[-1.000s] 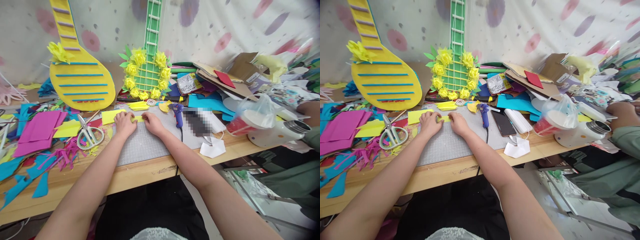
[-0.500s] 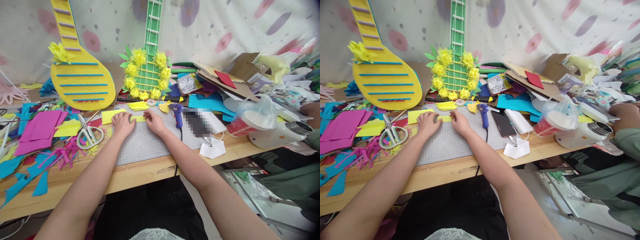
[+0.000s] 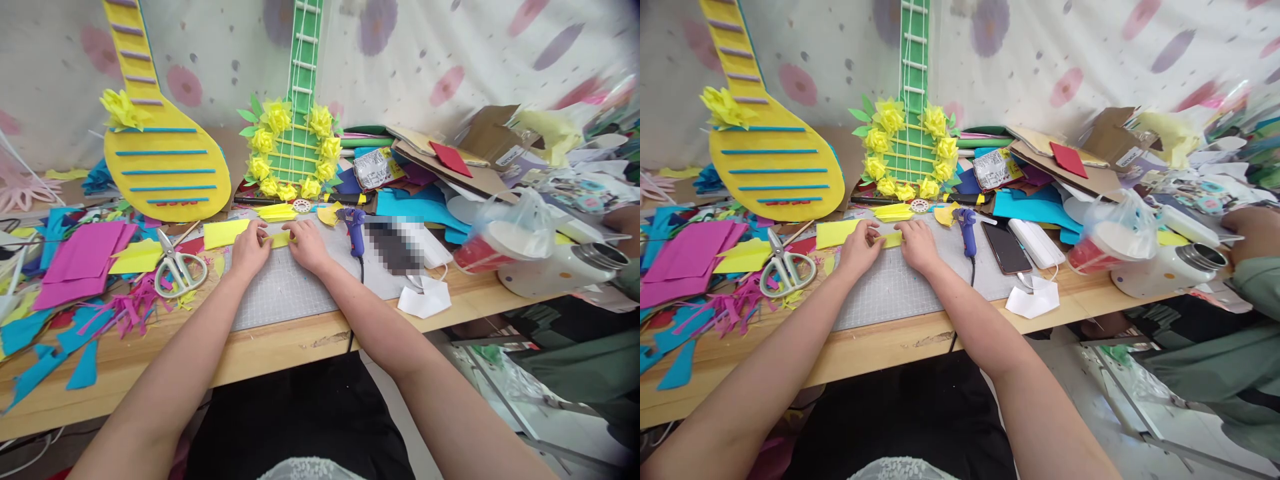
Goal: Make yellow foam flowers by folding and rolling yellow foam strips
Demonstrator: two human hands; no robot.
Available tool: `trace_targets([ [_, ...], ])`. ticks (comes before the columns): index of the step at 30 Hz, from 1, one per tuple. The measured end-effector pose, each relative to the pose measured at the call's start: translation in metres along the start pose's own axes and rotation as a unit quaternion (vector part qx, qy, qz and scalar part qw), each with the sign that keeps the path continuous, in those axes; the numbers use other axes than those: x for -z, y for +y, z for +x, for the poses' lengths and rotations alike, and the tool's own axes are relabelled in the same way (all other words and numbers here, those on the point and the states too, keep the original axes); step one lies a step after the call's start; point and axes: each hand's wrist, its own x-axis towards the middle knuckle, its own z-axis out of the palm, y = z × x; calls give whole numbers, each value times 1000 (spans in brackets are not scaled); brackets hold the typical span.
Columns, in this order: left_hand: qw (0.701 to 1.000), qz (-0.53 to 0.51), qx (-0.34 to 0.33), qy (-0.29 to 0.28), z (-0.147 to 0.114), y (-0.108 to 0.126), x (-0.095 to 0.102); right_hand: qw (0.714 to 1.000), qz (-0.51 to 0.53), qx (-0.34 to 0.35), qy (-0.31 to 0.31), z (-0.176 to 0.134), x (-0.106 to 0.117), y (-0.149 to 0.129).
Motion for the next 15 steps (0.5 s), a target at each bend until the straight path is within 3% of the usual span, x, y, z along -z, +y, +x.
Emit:
trace_targets([
  [4,999,-33,23,1,0,-1,-1,1000,-22,-4,-3,1,-2,-2],
  [15,995,-95,-12,2,1,-4,-2,999,-5,-34,3,-1,-2,-4],
])
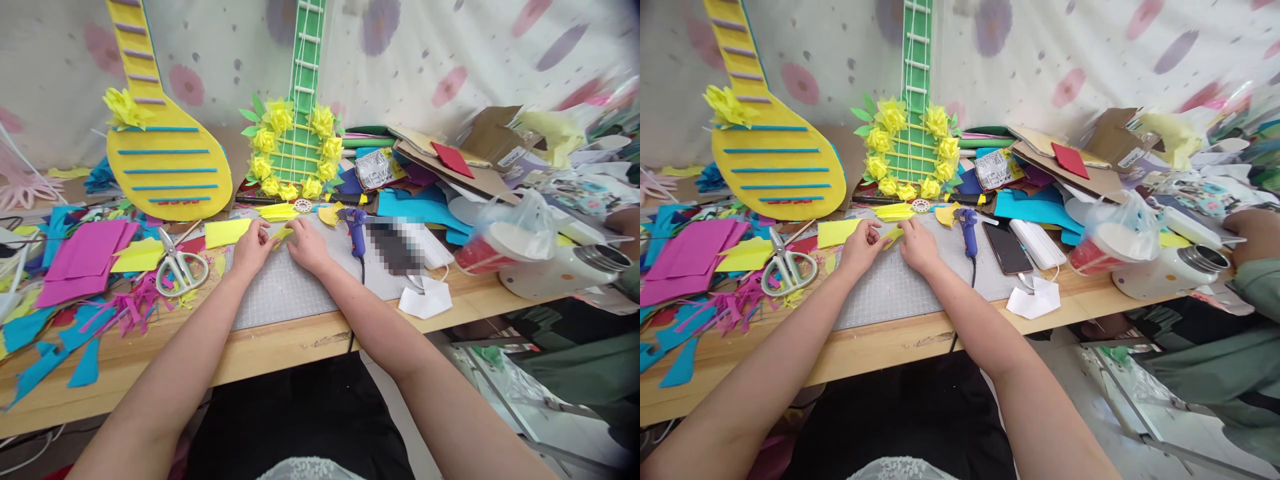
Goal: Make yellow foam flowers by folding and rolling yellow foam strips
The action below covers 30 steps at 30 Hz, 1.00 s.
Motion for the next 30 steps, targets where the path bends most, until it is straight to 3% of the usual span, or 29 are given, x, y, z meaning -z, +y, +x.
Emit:
trace_targets([
  [4,1000,-28,-3,-7,1,-4,-1,1000,2,-27,-15,1,1,0],
  [10,997,-75,1,-10,1,-5,-1,999,12,-47,11,4,0,7],
  [16,1000,-9,10,-15,-3,4,3,998,37,-16,40,7,-2,13],
  [21,999,40,16,-12,-2,3,3,997,5,71,41,3,3,14],
  [25,997,75,19,10,-1,0,3,993,-2,116,1,-2,10,13],
  [30,992,122,7,11,-2,1,4,994,10,98,-54,-4,12,16],
])
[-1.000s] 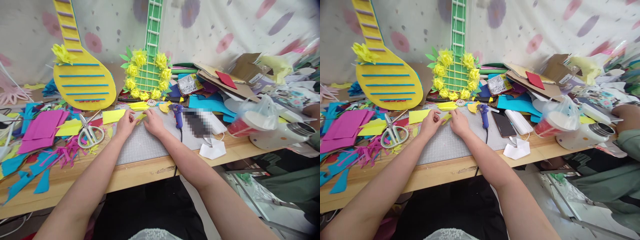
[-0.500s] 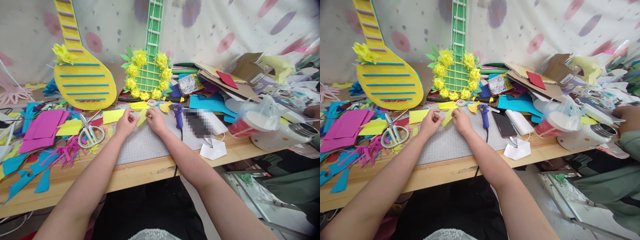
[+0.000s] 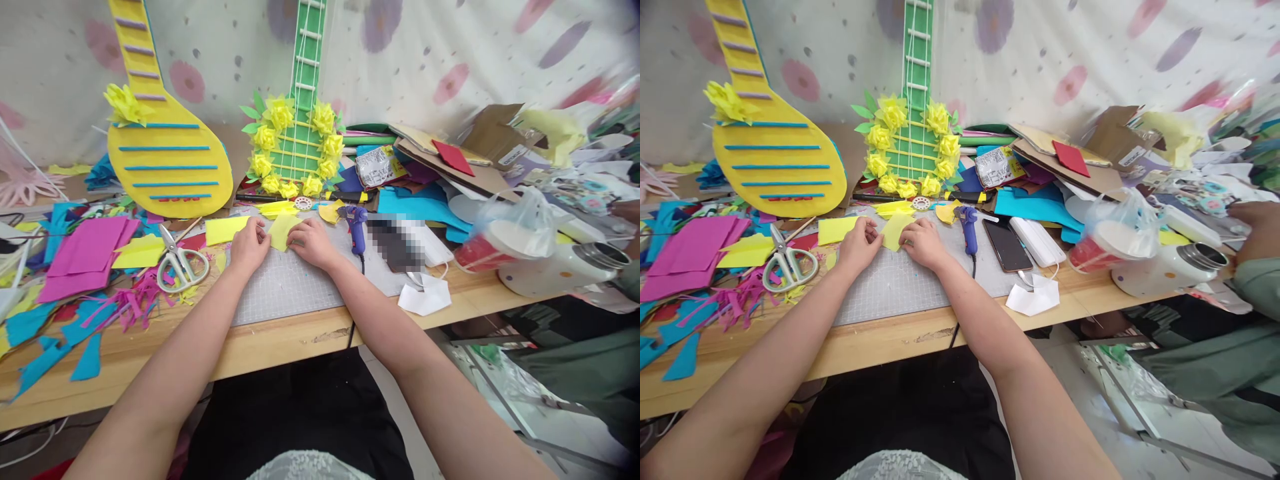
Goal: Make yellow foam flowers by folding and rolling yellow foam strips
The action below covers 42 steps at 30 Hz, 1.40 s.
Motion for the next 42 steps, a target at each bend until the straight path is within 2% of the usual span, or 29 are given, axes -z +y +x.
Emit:
trace_targets([
  [3,996,47,-71,36,-2,1,0,1000,21,-3,-6,-1,-2,3],
  [6,991,67,-110,22,-5,2,-1,999,45,-13,-5,1,-6,5],
  [10,991,81,-102,-14,-8,3,-3,997,52,-53,2,4,-10,4],
  [17,992,97,-74,-24,-6,3,-6,993,12,-111,31,10,-17,-1],
  [35,993,99,-56,-29,-6,2,-6,989,8,-135,66,13,-21,-1],
  [42,993,91,-79,-14,-8,5,-4,986,-4,-155,56,12,-20,-5],
])
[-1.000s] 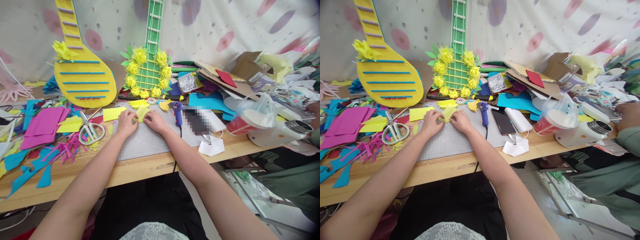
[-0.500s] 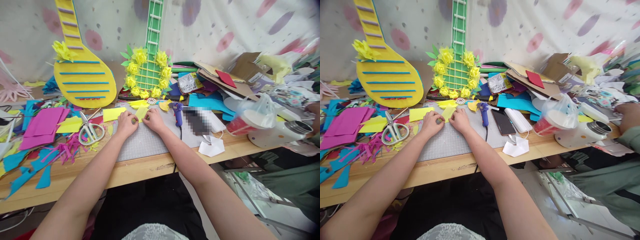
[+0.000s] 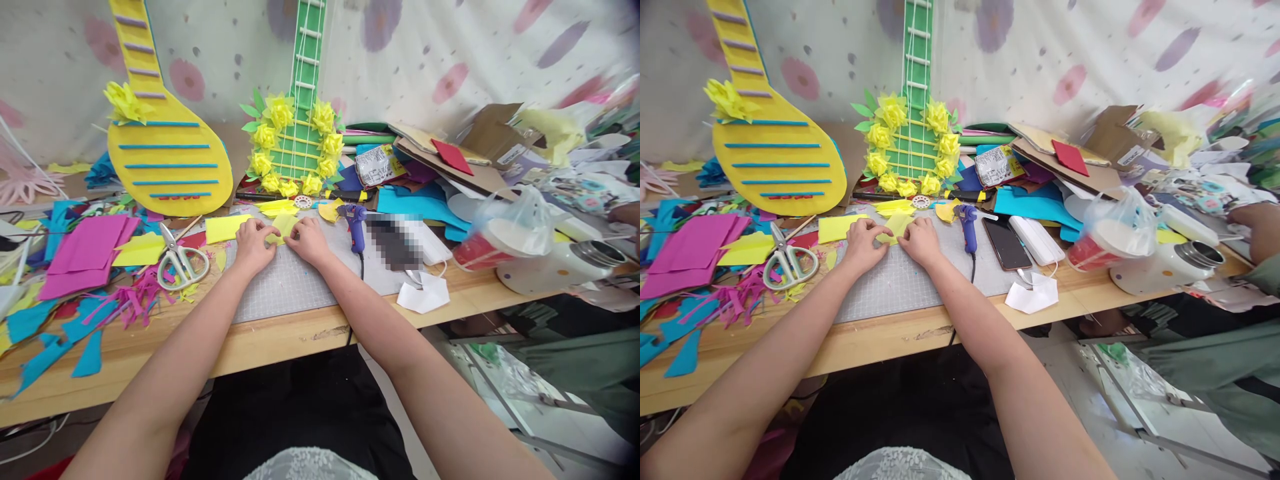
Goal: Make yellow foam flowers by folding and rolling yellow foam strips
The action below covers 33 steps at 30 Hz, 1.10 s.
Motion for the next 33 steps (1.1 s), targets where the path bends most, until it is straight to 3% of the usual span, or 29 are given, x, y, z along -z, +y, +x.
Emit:
trace_targets([
  [10,999,0,34,6,5,-1,-8,1000,-21,-7,-5,-1,0,-1],
  [26,997,11,77,-23,6,6,-6,992,-128,14,-14,-6,2,-8],
  [30,997,-1,74,-30,7,4,-5,995,-98,-27,16,-5,3,-4],
  [33,997,-10,69,-21,7,3,-6,998,-61,-4,35,-6,1,-3],
])
